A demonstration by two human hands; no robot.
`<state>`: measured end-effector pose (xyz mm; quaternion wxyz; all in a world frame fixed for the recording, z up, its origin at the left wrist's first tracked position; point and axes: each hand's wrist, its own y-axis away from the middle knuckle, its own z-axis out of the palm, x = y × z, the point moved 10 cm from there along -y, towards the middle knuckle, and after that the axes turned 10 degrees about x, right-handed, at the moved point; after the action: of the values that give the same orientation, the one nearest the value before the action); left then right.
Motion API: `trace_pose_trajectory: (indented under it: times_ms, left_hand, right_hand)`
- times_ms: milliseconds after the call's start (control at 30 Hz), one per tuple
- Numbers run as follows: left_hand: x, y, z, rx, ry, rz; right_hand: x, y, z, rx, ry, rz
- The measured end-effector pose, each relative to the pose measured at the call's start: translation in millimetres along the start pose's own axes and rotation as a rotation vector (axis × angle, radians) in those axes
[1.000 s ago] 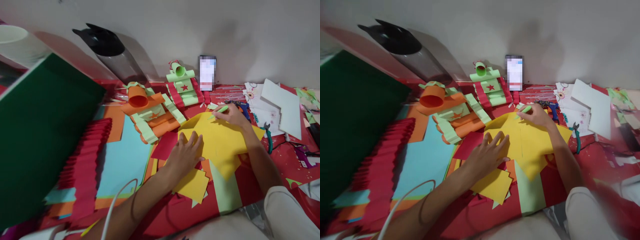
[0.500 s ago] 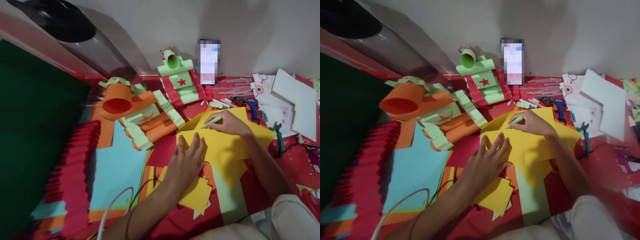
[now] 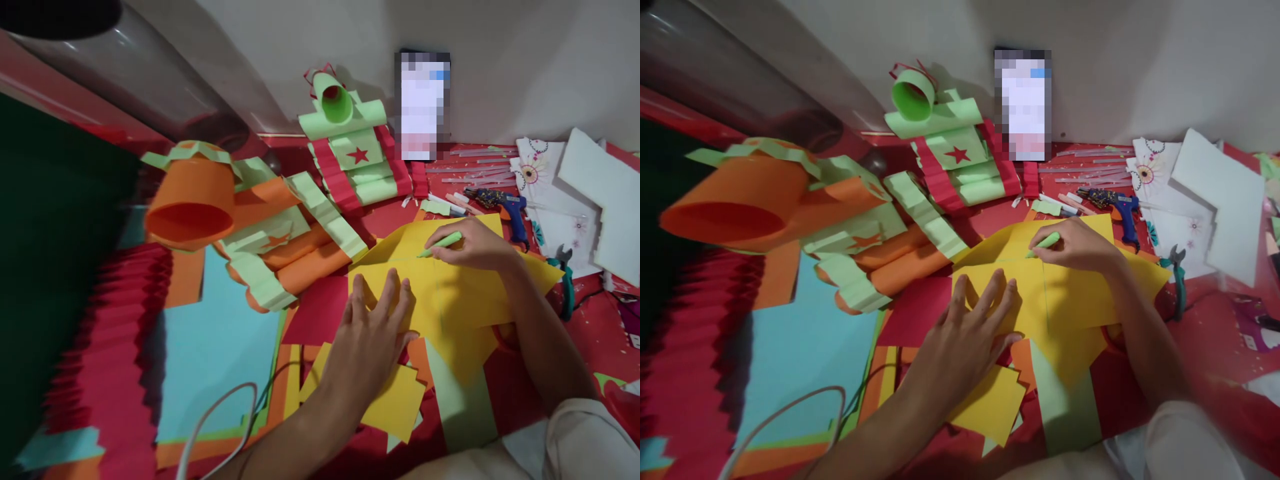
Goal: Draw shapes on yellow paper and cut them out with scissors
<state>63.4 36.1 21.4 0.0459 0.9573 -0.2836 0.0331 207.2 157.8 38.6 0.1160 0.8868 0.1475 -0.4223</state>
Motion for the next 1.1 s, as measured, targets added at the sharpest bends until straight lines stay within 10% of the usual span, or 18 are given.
trace_pose_trajectory:
  times_ms: [1100]
  left_hand:
    - [-2.5,8.0,10.8,0.004,0.104,0.003]
  right_hand:
    - [2.2,5.4,-18.6,-0.031,0.134,-0.048]
